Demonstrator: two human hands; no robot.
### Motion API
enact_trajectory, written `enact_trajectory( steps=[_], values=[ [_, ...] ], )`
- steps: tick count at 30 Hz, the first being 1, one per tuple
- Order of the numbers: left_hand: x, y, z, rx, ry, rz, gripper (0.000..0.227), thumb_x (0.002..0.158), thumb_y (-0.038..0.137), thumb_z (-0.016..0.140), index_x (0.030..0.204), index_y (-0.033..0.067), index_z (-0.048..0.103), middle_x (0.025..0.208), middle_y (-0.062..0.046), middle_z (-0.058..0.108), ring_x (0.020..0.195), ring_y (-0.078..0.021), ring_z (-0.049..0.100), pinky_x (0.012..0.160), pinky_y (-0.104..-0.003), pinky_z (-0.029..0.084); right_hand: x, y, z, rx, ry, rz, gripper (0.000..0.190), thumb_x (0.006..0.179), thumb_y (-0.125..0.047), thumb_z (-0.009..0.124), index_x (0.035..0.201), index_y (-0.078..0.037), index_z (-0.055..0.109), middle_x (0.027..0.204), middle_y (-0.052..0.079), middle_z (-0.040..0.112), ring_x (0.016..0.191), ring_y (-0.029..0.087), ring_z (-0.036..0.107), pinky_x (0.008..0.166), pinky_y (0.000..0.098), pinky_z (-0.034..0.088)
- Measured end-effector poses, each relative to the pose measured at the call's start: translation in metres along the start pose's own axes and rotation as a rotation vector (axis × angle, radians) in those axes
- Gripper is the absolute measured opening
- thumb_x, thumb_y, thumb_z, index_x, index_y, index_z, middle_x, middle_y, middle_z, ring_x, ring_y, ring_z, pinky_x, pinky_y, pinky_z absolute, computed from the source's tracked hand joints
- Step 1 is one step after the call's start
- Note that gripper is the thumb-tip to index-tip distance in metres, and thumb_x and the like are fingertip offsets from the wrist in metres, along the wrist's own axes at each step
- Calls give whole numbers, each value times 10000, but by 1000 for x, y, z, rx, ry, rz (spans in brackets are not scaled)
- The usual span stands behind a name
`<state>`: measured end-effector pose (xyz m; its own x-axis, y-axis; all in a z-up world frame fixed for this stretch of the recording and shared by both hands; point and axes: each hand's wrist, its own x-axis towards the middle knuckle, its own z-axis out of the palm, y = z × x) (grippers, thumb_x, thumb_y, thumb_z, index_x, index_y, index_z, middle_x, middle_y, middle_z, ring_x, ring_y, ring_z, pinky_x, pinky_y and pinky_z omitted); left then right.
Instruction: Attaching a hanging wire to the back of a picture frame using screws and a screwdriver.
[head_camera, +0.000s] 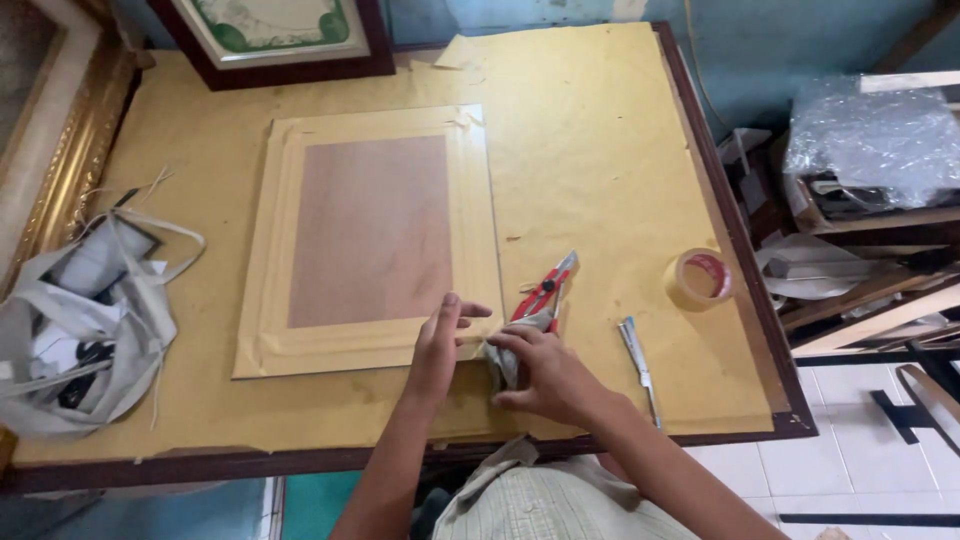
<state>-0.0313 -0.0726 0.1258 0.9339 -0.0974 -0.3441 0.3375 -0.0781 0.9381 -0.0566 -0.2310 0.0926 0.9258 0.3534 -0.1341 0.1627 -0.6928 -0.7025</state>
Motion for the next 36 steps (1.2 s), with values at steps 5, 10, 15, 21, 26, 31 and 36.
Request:
enact_trajectory(
  steps=[5, 10, 15, 21, 26, 31, 36],
  values=[
    [6, -14, -44, 42, -13, 49, 357, 845, 401, 461, 975, 125, 647, 1000, -87, 541, 996, -183, 469, 905, -341, 376, 15, 30, 33, -244, 178, 287, 413, 650, -203, 596, 1019, -385, 555, 1011, -58, 547, 936, 216, 578, 765, 359, 478],
    [12, -24, -85, 155, -4, 57, 278, 819, 392, 523, 966, 201, 661, 963, -30, 582, 961, -153, 523, 906, -333, 383, 27, 27, 14, 11, 662, 467, 194, 788, -289, 551, 914, -142, 544, 866, 127, 551, 882, 340, 559, 740, 457, 444],
    [27, -53, -93, 431, -104, 298, 282, 794, 353, 549, 1008, 189, 632, 1038, -96, 589, 1069, -292, 514, 942, -402, 373, 54, 9, 37, -548, 702, 215, 157, 669, -252, 641, 807, -192, 600, 818, 7, 558, 753, 292, 572, 562, 444, 493],
    [1, -29, -88, 962, -382, 236, 559, 847, 388, 466, 1317, 118, 330, 1405, -167, 255, 1318, -364, 165, 1059, -513, 136, 53, -12, 82, -796, 407, 329, 376, 678, -292, 558, 1048, -357, 580, 961, -101, 499, 954, 187, 456, 677, 348, 398],
    [4, -51, -88, 1098, -409, 320, 677, 819, 407, 484, 1351, 81, 222, 1437, -167, 156, 1327, -369, 88, 1054, -515, 98, 56, -1, 74, -796, 257, 401, 215, 683, -352, 582, 896, -339, 611, 898, -108, 535, 943, 174, 484, 694, 367, 420],
    [5, -53, -90, 1125, -401, 334, 683, 817, 414, 479, 1352, 73, 227, 1439, -158, 160, 1327, -360, 102, 1055, -501, 108, 42, -48, 13, -248, 312, 689, 346, 764, -359, 445, 875, -80, 616, 879, 164, 637, 908, 379, 582, 758, 513, 446],
    [7, -47, -77, 1218, -374, 296, 628, 821, 464, 444, 1319, 110, 298, 1396, -151, 229, 1288, -403, 161, 999, -555, 164, 15, -22, -24, -33, 689, 785, 361, 775, -277, 489, 1115, -160, 521, 1028, 174, 577, 1009, 393, 521, 800, 518, 425]
  ],
)
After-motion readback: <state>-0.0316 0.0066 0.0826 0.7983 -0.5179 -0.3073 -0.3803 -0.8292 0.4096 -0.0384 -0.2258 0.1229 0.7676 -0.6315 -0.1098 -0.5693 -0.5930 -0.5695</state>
